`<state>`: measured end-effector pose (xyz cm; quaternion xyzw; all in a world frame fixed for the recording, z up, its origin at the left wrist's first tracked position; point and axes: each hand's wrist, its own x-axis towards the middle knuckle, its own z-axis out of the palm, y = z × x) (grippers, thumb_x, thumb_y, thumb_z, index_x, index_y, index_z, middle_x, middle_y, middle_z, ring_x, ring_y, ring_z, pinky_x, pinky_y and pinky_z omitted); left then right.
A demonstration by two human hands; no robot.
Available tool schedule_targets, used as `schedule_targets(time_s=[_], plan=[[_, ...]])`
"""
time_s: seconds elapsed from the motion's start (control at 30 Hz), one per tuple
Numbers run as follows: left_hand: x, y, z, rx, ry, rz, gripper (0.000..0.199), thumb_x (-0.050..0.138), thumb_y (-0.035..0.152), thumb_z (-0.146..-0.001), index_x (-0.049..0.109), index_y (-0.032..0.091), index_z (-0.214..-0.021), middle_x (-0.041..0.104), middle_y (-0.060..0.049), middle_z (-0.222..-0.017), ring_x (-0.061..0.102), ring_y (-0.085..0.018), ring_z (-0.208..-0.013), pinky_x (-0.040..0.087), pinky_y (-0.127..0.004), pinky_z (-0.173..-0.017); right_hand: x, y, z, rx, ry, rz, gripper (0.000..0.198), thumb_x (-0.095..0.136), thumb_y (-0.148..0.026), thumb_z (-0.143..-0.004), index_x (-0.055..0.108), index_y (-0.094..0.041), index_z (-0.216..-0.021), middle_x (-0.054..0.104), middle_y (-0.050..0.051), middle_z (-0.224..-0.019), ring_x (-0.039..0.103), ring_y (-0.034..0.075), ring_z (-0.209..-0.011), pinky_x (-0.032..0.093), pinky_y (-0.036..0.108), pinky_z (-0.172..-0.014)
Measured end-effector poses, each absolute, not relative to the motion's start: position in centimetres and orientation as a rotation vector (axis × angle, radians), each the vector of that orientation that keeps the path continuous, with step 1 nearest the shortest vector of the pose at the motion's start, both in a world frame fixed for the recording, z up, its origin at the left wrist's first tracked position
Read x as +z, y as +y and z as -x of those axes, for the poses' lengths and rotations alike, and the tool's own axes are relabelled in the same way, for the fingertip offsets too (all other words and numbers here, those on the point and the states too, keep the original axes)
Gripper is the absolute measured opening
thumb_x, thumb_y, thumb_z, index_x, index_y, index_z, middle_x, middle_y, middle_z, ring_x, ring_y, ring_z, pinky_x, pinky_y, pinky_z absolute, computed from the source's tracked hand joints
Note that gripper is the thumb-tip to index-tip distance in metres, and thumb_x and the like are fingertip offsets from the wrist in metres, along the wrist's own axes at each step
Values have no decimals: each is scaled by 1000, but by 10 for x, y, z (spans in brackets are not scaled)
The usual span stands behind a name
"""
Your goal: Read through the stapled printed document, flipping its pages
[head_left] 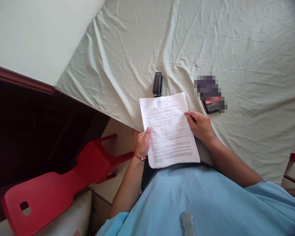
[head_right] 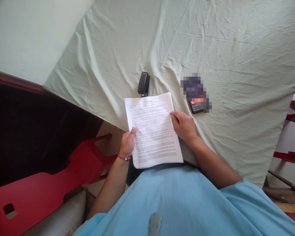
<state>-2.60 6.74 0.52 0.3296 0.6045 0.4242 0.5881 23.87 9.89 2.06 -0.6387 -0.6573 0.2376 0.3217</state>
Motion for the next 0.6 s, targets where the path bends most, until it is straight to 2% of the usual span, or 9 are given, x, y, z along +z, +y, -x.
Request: schedule_targets(time_s=[0.6], plan=[[2,67,27,972,1435,-834,66,69,74,-78,77,9,-87,75,-11,-82,71,-22,-78,55,-33,-73,22,99,-238,633,-1724,1683,28,53,-29,-98,78,-22,-106,80,6,-102,75,25,-93,55,36,-84]])
